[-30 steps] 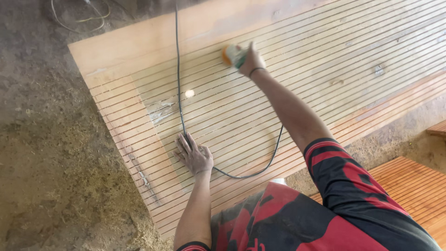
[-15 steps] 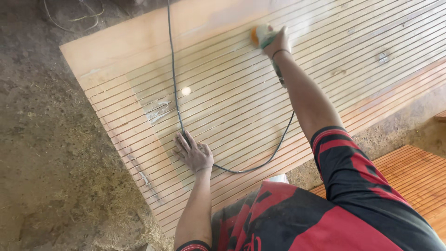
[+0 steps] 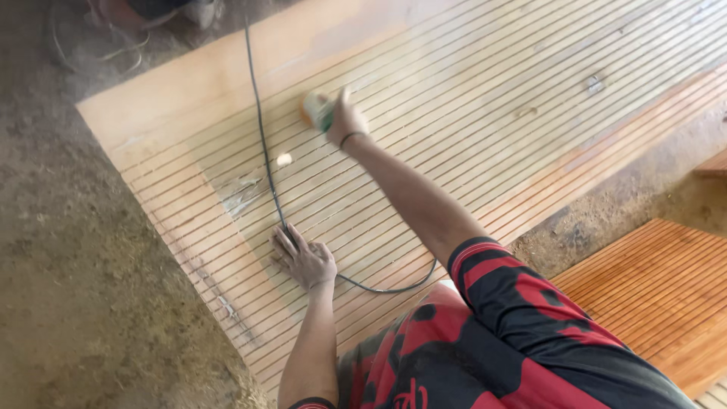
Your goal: The person uses an electric sander to smooth the surface of a large wooden panel. They move the sander back and forth across the wood, generating sawdust, while another person briefly assists by holding the panel steady.
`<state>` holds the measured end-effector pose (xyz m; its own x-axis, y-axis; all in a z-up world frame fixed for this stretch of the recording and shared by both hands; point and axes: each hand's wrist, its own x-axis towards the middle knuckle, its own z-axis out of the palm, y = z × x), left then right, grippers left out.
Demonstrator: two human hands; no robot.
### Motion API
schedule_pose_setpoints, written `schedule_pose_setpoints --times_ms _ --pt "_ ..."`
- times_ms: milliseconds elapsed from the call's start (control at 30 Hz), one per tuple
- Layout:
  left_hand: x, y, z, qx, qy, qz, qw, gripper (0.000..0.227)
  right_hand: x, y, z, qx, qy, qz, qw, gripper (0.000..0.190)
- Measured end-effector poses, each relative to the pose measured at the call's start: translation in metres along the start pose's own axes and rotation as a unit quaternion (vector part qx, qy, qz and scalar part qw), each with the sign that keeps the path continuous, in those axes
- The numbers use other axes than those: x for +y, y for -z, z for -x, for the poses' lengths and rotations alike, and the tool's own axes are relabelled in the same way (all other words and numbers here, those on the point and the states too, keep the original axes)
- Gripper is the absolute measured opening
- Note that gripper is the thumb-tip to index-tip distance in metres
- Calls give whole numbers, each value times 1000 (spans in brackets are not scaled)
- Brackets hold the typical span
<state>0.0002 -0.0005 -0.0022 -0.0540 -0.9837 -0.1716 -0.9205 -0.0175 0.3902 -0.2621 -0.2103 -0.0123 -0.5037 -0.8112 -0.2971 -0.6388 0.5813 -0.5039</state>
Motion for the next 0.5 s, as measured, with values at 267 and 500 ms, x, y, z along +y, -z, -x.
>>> schedule_pose_setpoints --times_ms 267,500 --pt "0 -3 3 0 7 -19 1000 77 27 30 -1 -35 60 37 997 99" --pt "2 -2 0 0 9 -24 1000 76 167 100 -91 59 33 53 996 102"
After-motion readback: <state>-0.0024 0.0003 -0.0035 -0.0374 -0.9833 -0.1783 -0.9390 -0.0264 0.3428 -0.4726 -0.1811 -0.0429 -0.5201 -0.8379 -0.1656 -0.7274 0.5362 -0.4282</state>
